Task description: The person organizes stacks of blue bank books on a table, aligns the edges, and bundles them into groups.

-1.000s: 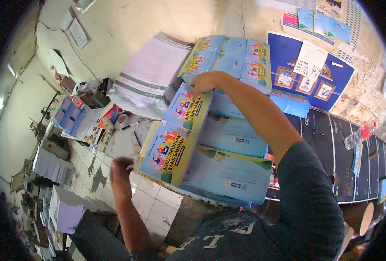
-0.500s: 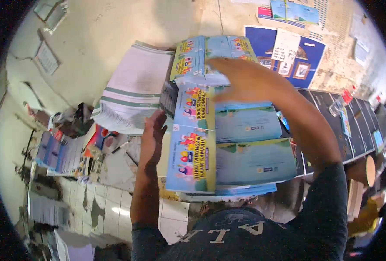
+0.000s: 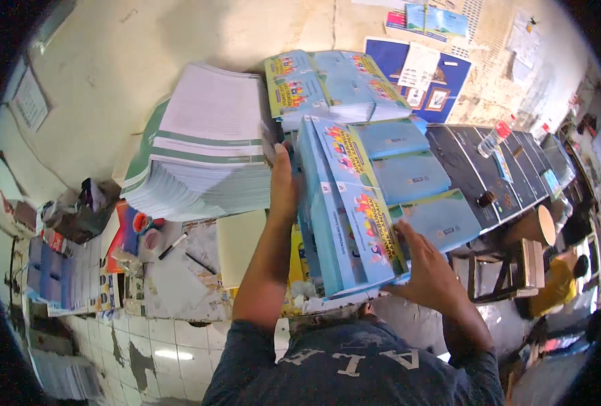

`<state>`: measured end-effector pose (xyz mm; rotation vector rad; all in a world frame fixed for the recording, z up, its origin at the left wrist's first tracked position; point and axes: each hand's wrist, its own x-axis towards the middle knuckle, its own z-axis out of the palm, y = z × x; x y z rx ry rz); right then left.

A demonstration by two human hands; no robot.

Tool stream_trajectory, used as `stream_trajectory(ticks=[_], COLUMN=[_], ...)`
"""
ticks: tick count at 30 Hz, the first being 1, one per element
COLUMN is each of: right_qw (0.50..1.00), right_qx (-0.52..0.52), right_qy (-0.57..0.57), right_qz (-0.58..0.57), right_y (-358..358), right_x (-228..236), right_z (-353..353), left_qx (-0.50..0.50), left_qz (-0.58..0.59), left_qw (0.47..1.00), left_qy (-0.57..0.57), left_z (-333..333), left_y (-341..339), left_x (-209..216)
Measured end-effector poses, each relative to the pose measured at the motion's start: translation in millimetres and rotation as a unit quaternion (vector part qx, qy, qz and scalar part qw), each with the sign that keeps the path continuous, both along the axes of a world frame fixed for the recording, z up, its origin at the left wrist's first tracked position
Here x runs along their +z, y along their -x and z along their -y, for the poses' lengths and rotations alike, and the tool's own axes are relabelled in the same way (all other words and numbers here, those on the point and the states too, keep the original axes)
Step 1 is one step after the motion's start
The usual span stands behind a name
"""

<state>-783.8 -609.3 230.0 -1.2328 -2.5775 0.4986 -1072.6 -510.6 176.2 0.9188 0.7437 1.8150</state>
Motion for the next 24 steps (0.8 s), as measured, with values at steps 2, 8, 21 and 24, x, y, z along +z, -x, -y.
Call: stream_trajectory(ticks=[2,8,21,24], right_qw=[0.997,0.994,0.986,0.987], right_qx=[-0.025,0.024,0.046,0.062], right_qy=[0.032,0.099,0.068,0.051], right_qz=[-0.061,-0.041,-0.148,-0.142], right_y=[7.2,18.8,13.0,8.5], right_x=[-6.4,12.7,2.8,1.3], right_z=[4.4,7.7,-8.4,-11.8], left_qx=[-0.020,0.096,0.155,0.095], left_qz=[-0.037,-0.192,-0.402,-0.343], left_qw=[0.999,0.977,0.902,0.928], left_qy=[0.004,0.004,-0.009,0.113], left_z=[-14.3,-64.2,-87.7,-95.0], left_y=[20.7,32.4,26.1,32.0], left_x=[-15.1,-29.2,37.5,30.6])
